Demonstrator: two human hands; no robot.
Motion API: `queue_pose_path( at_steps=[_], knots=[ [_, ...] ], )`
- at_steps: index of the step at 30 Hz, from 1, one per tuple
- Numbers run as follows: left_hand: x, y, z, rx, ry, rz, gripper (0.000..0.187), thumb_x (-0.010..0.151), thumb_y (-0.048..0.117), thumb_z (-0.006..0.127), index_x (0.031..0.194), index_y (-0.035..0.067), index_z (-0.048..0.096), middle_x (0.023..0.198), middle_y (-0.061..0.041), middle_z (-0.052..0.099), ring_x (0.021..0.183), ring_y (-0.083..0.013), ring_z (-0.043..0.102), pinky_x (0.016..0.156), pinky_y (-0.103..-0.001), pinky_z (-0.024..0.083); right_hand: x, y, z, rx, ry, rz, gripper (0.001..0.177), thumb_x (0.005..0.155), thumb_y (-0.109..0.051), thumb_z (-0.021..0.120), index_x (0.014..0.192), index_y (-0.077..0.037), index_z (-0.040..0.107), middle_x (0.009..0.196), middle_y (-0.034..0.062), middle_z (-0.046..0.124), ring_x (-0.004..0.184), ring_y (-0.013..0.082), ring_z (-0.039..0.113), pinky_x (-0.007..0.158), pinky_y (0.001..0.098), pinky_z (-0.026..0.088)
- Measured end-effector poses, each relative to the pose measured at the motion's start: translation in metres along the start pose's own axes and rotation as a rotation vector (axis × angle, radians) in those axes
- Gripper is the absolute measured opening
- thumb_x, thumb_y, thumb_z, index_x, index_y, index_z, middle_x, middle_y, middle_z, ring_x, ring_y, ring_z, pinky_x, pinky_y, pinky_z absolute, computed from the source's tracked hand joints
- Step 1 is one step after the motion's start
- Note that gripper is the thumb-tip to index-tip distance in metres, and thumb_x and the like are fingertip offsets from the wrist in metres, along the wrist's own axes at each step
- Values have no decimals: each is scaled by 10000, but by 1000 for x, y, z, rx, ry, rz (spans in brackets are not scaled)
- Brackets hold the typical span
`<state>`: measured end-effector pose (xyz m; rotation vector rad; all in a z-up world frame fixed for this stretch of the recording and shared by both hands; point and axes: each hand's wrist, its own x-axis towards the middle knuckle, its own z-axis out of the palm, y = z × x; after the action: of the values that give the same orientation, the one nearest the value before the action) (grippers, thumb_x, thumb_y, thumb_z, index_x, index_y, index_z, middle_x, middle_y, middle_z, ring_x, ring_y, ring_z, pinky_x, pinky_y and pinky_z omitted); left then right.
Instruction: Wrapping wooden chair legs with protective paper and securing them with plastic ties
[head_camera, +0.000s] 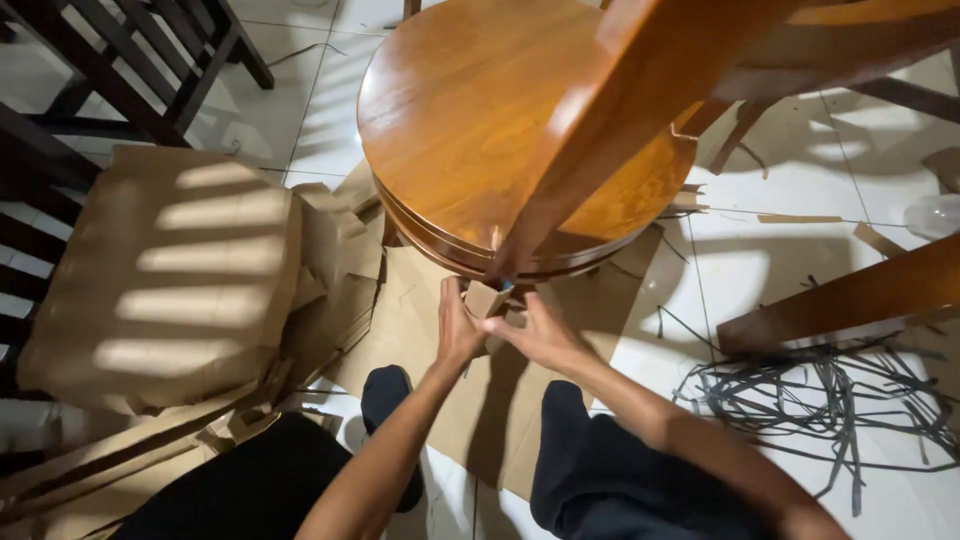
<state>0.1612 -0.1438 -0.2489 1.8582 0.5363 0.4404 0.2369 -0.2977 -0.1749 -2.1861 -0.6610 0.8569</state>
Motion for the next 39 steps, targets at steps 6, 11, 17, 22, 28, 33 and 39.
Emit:
queue_pose_path(
  at_steps=[6,11,17,22,28,33,39],
  knots=[
    [-18,16,1,115,195,104,488,699,59,784,1111,92,524,1050,-128,525,1052,-387,566,946,-475,489,39,-4,56,275,350,-62,636,742,-328,904,1251,-31,664,1127,226,736,1066,370,710,873,514,593],
    [-23,21,-20,78,148,81,585,643,190,898,1129,139,577,1052,-82,572,1037,-338,608,918,-459,523,73,30,80,522,466,-156,700,624,-212,1017,1213,-81,664,1055,118,752,959,201,706,889,386,572],
    [-21,17,-24,-64,117,48,634,627,200,938,1158,91,609,1127,-123,599,1129,-376,640,992,-429,570,82,43,85,563,431,-235,752,643,-189,1005,1268,-29,619,1124,150,721,1039,210,671,964,418,542],
    [-15,-4,-24,-93,41,85,586,673,222,926,1173,78,658,1110,-133,665,1164,-377,627,1022,-484,557,112,98,100,578,441,-220,777,705,-209,982,1318,42,575,1192,214,686,1110,273,659,986,451,535],
    [28,-12,-48,39,-300,102,488,680,310,905,1040,49,703,989,-205,716,927,-391,706,826,-502,591,114,94,101,726,440,-199,775,733,-214,958,1347,58,572,1134,153,658,859,152,621,625,312,635],
    [25,-34,-37,10,-255,212,619,668,218,936,1174,-19,668,1185,-283,595,1037,-515,659,912,-570,592,131,105,109,743,474,-200,849,720,-196,977,1358,94,497,1169,202,616,842,194,643,571,338,646],
    [-22,-1,7,-1,101,5,687,733,204,885,1261,32,481,1200,-194,520,1211,-439,543,1048,-548,478,109,82,94,610,507,-264,717,709,-201,972,1274,46,606,1137,195,666,994,199,602,800,376,583]
  ],
)
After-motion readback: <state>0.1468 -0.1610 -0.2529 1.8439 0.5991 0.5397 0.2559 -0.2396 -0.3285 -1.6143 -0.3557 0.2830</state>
